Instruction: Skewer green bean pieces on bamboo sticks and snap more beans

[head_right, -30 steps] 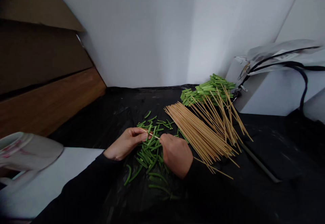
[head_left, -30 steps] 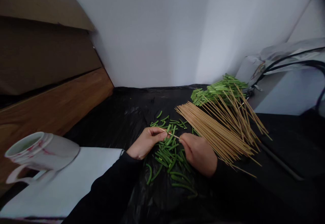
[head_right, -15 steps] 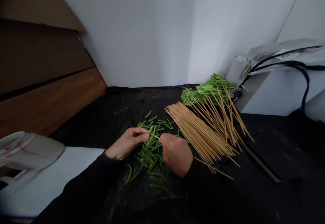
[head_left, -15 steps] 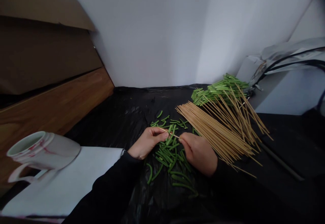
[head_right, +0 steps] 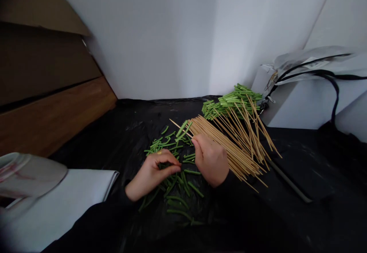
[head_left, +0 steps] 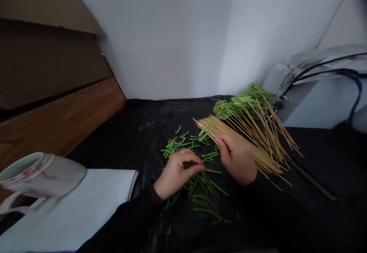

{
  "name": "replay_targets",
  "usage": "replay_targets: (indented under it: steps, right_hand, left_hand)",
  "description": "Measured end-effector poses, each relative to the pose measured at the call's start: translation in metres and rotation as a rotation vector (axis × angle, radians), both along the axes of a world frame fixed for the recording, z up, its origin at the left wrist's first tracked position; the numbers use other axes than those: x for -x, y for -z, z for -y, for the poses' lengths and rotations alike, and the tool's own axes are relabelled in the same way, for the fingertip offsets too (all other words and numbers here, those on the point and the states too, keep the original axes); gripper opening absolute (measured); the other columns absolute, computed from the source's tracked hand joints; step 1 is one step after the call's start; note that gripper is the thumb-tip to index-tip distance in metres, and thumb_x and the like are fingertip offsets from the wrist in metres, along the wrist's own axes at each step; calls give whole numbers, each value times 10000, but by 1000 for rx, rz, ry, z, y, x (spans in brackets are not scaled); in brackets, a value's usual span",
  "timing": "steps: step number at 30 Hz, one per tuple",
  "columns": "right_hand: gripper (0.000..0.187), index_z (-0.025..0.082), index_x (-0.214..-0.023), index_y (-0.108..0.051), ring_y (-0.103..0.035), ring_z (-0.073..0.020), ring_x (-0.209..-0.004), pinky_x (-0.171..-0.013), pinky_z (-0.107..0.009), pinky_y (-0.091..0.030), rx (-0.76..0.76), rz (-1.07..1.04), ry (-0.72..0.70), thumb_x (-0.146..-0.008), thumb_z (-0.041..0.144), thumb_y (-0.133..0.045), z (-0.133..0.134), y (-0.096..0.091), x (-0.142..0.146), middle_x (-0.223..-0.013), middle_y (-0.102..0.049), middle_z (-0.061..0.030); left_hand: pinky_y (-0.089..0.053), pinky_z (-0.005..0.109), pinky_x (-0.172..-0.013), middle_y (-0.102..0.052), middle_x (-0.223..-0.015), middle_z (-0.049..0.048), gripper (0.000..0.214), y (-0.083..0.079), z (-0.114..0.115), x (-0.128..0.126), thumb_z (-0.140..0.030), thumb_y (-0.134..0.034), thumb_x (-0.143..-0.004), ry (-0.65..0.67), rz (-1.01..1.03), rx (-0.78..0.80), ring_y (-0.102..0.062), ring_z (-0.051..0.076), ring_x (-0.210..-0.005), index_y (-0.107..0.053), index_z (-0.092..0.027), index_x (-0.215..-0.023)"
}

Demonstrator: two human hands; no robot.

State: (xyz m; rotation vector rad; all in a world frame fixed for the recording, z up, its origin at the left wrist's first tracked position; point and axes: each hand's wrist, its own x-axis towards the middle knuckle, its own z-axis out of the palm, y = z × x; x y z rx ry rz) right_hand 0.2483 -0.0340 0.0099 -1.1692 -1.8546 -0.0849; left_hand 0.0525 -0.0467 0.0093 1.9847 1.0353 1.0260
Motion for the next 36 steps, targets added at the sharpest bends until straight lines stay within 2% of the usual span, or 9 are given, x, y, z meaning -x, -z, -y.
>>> replay_targets:
  steps: [4,8,15,18,22,25,31,33,36]
  right_hand:
    - [226,162,-849,-625,-607,-167,-685,-651,-270,-398,-22,21,26,-954,231,-438,-3,-1,-2,-746,-657,-40]
    - [210,158,-858,-620,-614,-164,-697,-659,-268,-405,-24,24,8,-951,222,-444,-1,-1,1,-756,-659,-41]
    - [199,166,-895,-621,-629,-168,-749,-695,-268,-429,-9,-1,-16,-950,217,-437,0,1,2,-798,-677,-47]
    - [208,171,-903,-621,-631,-170,-763,-711,-272,-436,22,-8,-15,-954,226,-427,0,1,2,-810,-681,-51]
    - [229,178,-882,-625,-627,-166,-752,-702,-275,-438,41,-9,-14,-956,236,-416,0,0,2,-802,-683,-52]
    - [230,177,-879,-629,-626,-165,-745,-691,-274,-435,39,-11,-12,-954,242,-422,0,1,2,-800,-683,-52]
    - [209,176,-875,-634,-623,-160,-716,-682,-269,-427,40,-48,3,-948,233,-447,-1,-2,0,-793,-685,-44]
    - [196,176,-874,-635,-623,-160,-713,-683,-269,-427,26,-68,13,-942,227,-459,-1,-3,-1,-789,-687,-43]
    - [190,182,-865,-634,-621,-162,-706,-675,-271,-424,17,-75,8,-939,228,-465,-2,-4,-2,-787,-686,-41]
  left_hand:
    - [-404,338,-865,-682,-931,48,199,3,14,-13,-317,-642,-855,245,-318,-194,-554,197,-940,-725,-218,-1007]
    - [-383,367,-901,-655,-992,53,226,6,19,-18,-292,-604,-878,280,-485,-209,-510,217,-995,-702,-235,-1073]
    - [-352,355,-887,-661,-977,33,103,6,19,-24,-212,-590,-873,301,-518,-227,-499,204,-984,-692,-205,-887]
    - [-340,359,-869,-674,-902,29,129,6,18,-24,-204,-553,-904,340,-533,-262,-503,198,-968,-682,-206,-901]
    - [-358,347,-845,-665,-900,47,188,9,17,-22,-245,-556,-910,374,-516,-284,-496,204,-954,-691,-221,-1038]
    - [-367,343,-858,-652,-908,59,182,9,17,-21,-248,-552,-911,388,-516,-283,-495,207,-966,-712,-224,-993]
    - [-384,330,-882,-674,-938,53,140,0,7,-10,-224,-578,-894,273,-377,-189,-531,199,-970,-713,-205,-924]
    - [-398,324,-883,-693,-915,47,125,-3,-1,0,-224,-598,-881,183,-267,-122,-559,193,-943,-720,-204,-902]
    - [-424,322,-870,-716,-914,57,106,-6,-14,18,-225,-649,-841,-37,-31,43,-605,191,-900,-738,-187,-885]
